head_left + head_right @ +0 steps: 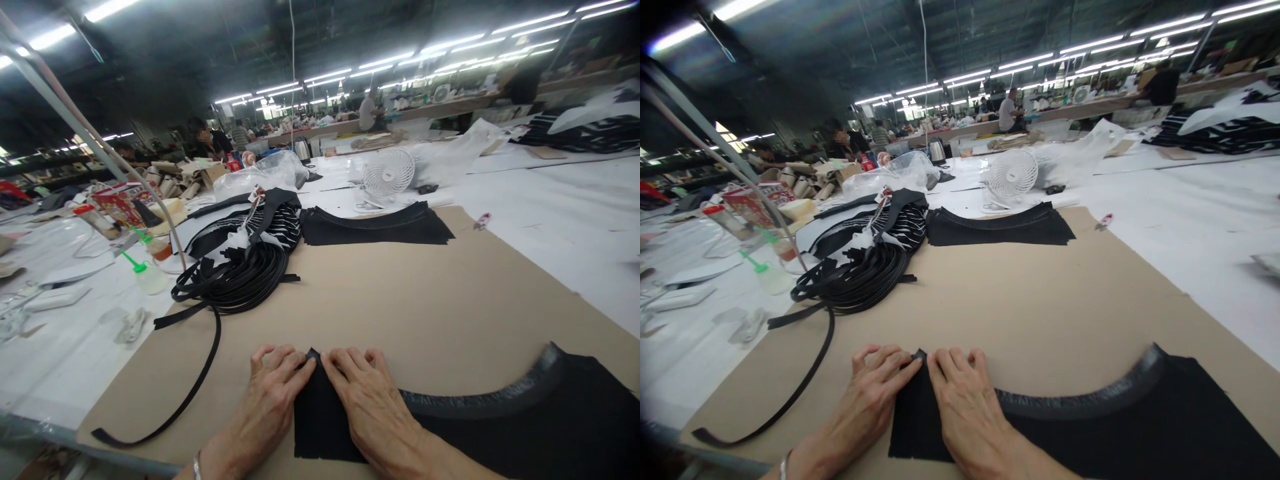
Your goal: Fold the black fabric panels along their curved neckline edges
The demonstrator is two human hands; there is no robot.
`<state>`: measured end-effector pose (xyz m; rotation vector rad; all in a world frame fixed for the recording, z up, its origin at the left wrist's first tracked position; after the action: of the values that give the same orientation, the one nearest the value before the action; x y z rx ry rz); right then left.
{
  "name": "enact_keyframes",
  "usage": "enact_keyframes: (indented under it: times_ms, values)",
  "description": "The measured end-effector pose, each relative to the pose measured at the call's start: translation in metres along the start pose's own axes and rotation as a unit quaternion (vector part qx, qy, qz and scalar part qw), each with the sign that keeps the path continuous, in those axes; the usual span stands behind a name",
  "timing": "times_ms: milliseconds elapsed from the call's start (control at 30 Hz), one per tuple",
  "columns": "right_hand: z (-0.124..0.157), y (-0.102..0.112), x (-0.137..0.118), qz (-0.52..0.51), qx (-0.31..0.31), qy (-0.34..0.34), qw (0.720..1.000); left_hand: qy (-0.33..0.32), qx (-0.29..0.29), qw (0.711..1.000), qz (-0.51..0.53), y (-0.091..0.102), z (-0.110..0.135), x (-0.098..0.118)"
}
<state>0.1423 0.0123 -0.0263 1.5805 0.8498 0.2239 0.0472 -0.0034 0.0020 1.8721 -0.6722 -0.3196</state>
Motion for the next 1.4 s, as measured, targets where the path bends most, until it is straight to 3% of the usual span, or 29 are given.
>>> enact_keyframes:
  times_ms: [167,433,600,933,1400]
  values:
    - [0.003,0.002,0.006,-0.051,-0.002,-0.021,0.998,0.067,0.002,0.997,0.044,-0.001,-0.003,-0.013]
    - [-0.001,0.014,0.018,-0.123,0.015,-0.063,0.99,0.05,0.003,0.998,0.025,0.001,-0.007,-0.007]
    - [-0.016,0.022,0.014,-0.078,0.029,-0.05,0.995,0.059,-0.001,0.998,0.037,0.001,-0.008,-0.005]
    - [-0.037,0.01,0.001,0.02,0.004,-0.024,1.0,0.07,0.024,0.996,0.051,0.007,-0.004,-0.005]
    - [-0.044,0.009,-0.002,0.016,-0.043,-0.041,0.998,0.073,-0.001,0.997,0.011,0.004,0.001,-0.004]
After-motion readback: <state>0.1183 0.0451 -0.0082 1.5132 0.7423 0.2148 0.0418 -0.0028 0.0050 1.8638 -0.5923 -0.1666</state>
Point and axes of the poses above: each hand's wrist, its own z-axis away from the middle knuckle, its own y-axis out of the back of the hand, x = y × z, the point moved 10 cm from there along -z, towards the middle knuckle, and after that the axes turned 1 degree about x, right-handed, at the moved point
